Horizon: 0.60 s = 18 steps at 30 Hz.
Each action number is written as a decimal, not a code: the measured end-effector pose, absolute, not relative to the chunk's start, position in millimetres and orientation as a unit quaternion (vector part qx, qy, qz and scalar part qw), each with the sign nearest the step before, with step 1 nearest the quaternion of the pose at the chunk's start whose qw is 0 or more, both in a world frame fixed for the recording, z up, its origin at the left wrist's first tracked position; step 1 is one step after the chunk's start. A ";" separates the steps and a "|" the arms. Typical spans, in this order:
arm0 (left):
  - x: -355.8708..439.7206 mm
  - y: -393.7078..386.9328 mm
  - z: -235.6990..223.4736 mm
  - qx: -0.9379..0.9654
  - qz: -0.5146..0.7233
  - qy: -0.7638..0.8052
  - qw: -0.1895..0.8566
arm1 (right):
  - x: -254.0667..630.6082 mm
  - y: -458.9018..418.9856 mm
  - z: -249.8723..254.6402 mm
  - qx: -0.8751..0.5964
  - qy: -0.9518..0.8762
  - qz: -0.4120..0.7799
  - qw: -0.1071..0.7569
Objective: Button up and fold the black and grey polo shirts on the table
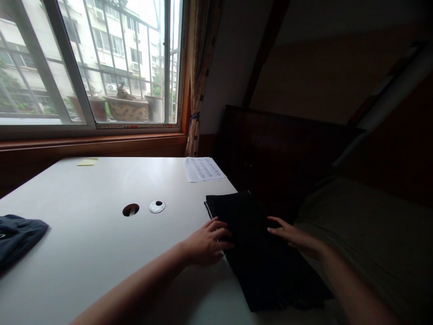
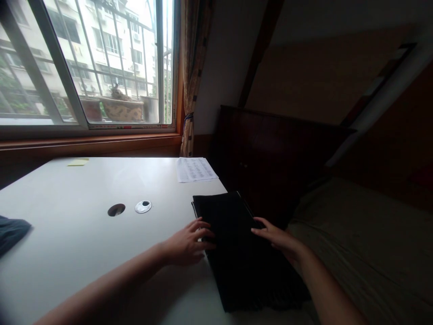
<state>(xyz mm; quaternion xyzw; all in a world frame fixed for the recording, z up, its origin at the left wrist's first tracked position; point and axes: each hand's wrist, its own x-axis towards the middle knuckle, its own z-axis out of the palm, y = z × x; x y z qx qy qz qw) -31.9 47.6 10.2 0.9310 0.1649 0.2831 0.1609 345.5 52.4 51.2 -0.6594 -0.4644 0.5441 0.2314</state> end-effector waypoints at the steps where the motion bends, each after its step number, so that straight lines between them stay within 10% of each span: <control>1: -31.6 39.4 11.5 0.946 0.256 0.133 0.148 | 349.7 39.5 52.6 -0.644 -0.463 0.563 0.231; 18: 4.8 15.3 11.1 0.920 0.318 0.217 0.075 | 334.2 -16.0 62.0 -0.648 -0.367 0.558 0.366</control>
